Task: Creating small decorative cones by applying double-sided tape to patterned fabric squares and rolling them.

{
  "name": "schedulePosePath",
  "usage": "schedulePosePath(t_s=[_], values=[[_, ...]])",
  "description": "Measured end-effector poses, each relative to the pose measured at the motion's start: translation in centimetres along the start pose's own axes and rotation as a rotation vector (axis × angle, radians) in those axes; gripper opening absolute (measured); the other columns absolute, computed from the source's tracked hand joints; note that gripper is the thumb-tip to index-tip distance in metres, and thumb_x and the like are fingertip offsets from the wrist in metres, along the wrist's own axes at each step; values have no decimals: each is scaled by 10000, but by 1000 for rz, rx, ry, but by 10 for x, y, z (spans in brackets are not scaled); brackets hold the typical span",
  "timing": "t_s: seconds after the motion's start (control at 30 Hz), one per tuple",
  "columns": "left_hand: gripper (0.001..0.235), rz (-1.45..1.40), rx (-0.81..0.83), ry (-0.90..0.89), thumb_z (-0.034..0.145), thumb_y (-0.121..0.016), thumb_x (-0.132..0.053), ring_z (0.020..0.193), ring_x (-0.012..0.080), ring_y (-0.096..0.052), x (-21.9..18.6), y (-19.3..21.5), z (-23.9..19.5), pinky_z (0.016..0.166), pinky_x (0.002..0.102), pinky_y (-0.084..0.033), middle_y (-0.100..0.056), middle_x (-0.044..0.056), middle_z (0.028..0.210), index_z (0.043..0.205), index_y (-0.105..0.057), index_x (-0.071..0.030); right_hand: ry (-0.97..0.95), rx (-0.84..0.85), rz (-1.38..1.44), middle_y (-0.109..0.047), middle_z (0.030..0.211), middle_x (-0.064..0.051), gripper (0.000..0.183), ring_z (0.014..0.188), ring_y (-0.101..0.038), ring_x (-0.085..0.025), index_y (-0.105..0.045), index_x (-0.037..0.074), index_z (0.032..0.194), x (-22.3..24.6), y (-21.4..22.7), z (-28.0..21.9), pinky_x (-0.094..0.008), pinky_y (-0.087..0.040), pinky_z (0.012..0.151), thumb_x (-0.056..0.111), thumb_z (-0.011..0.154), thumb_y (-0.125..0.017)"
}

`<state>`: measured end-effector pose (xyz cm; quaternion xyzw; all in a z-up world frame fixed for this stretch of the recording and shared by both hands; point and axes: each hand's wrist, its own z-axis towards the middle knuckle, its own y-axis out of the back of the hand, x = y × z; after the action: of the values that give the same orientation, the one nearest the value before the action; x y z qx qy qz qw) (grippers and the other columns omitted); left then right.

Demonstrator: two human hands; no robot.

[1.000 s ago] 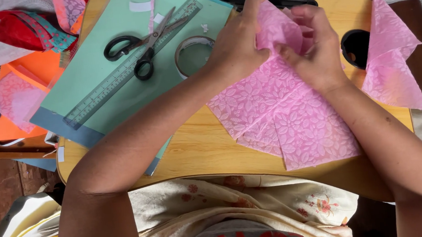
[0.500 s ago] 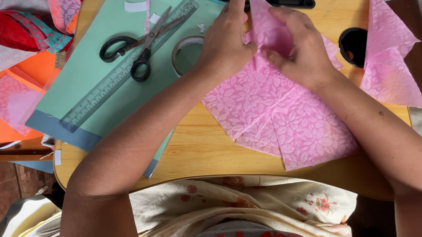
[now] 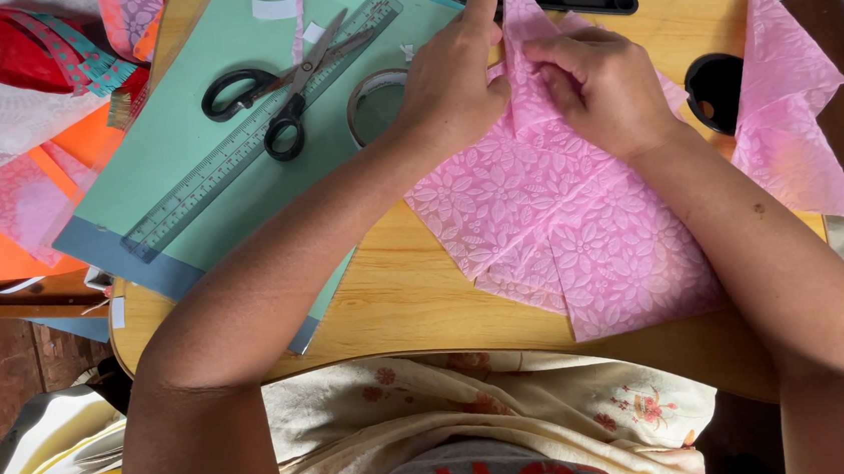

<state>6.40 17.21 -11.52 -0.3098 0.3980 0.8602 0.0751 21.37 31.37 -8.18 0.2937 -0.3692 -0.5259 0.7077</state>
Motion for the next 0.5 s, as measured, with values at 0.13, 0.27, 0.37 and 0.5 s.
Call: schedulePosePath(t_s=[0.13,0.27,0.37,0.5], values=[[951,-44,-2,-1,763,-760,-1,1171,274,-753,-1,0,-1,852,374,-652,-679,143,1346,1533,-238,-198,100,17,34,-726,1181,-248,473,1078,-654,-420,-709,-102,1242,-2,6,0,-460,-493,1049,-125,770,-720],[999,-61,-11,34,755,-783,0,1216,296,-731,3,-7,1,874,361,-688,-645,162,1391,1548,-212,-209,10,1,56,-584,1427,-273,563,1219,-576,-412,-652,-119,1324,-4,7,2,-443,-495,1026,-162,762,-644],[997,-76,-15,46,785,-782,-12,1040,224,-767,5,-7,0,780,321,-672,-688,129,1302,1563,-198,-230,15,-47,47,-648,1279,-247,412,1073,-608,-366,-720,-119,1189,-4,6,2,-407,-515,905,-206,790,-665],[911,-178,11,46,773,-740,7,948,190,-798,-2,4,0,776,298,-676,-707,95,1219,1507,-262,-246,56,-56,24,-715,1127,-215,259,968,-617,-337,-765,-90,1098,3,15,-2,-407,-514,835,-184,859,-736]])
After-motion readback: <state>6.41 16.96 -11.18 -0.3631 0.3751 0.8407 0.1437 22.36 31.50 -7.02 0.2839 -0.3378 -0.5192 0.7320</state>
